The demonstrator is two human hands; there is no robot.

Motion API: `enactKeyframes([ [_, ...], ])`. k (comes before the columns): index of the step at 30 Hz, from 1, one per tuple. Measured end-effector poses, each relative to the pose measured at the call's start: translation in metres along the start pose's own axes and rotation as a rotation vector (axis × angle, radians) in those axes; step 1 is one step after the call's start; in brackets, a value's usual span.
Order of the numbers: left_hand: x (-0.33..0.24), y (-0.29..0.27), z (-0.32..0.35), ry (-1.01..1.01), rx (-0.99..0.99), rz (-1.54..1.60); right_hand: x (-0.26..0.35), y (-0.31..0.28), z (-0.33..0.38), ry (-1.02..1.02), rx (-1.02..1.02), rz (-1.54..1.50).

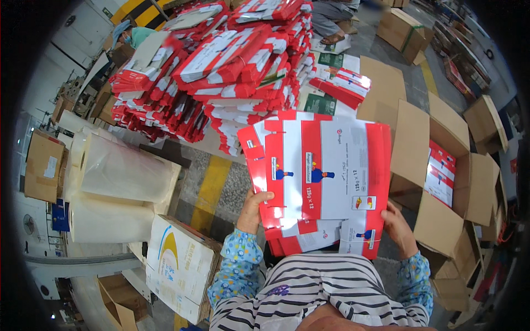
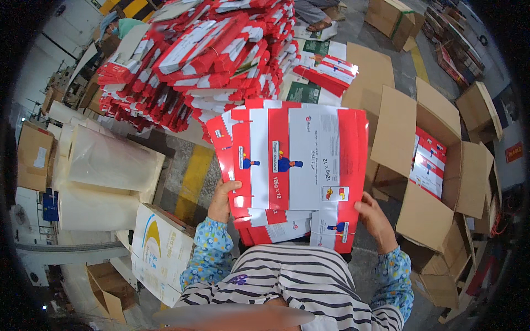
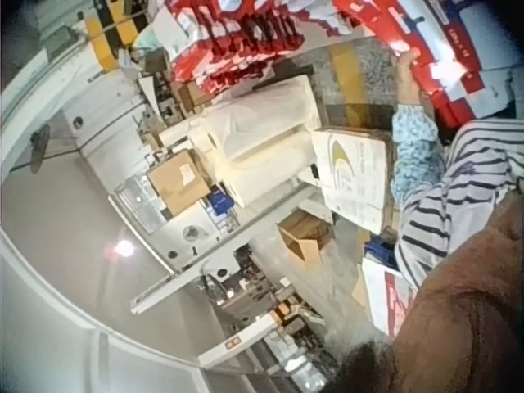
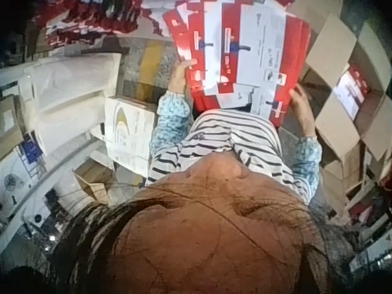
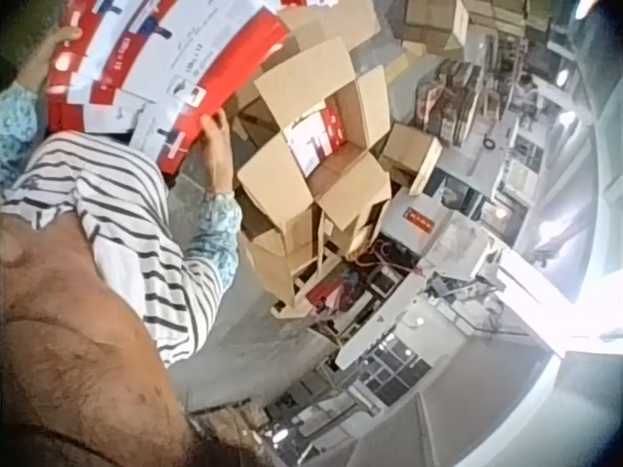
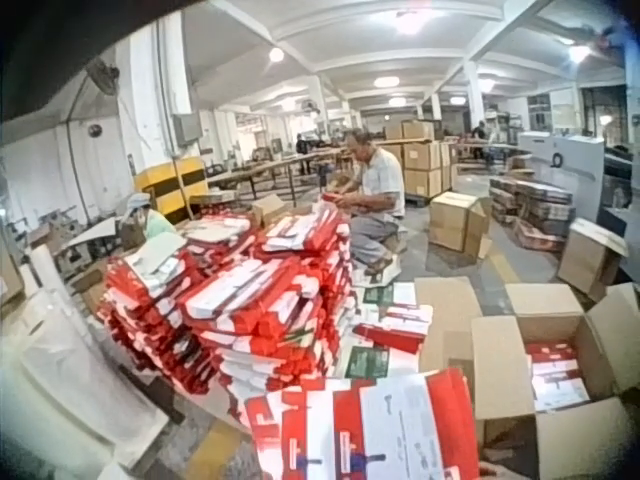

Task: Picking up stacks of paper packets, checking/counting them, and placing them into cardboard shipping boxes.

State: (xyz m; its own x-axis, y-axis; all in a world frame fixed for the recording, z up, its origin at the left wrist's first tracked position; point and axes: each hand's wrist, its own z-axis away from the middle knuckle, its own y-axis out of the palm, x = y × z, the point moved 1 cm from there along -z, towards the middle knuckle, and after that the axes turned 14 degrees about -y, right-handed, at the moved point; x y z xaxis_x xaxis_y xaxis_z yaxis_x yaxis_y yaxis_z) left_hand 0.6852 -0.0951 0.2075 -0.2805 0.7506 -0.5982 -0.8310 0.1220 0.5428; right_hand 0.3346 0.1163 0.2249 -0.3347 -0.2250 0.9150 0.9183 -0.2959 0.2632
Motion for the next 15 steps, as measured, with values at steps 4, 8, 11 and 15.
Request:
enactKeyframes([
  [4,-0.006,0.010,0.005,0.011,0.030,-0.065,0.001,-0.002,-0.005,-0.106,-0.060,-0.205],
  [8,-0.005,0.014,0.000,0.004,0.071,-0.140,-0.008,-0.002,-0.009,-0.199,-0.142,-0.206],
  [11,-0.003,0.018,0.003,0.041,0.067,-0.179,-0.008,0.014,-0.009,-0.193,-0.198,-0.209],
  [15,0.008,0.002,-0.012,-0.017,0.065,-0.147,-0.014,0.015,-0.016,-0.193,-0.247,-0.214],
])
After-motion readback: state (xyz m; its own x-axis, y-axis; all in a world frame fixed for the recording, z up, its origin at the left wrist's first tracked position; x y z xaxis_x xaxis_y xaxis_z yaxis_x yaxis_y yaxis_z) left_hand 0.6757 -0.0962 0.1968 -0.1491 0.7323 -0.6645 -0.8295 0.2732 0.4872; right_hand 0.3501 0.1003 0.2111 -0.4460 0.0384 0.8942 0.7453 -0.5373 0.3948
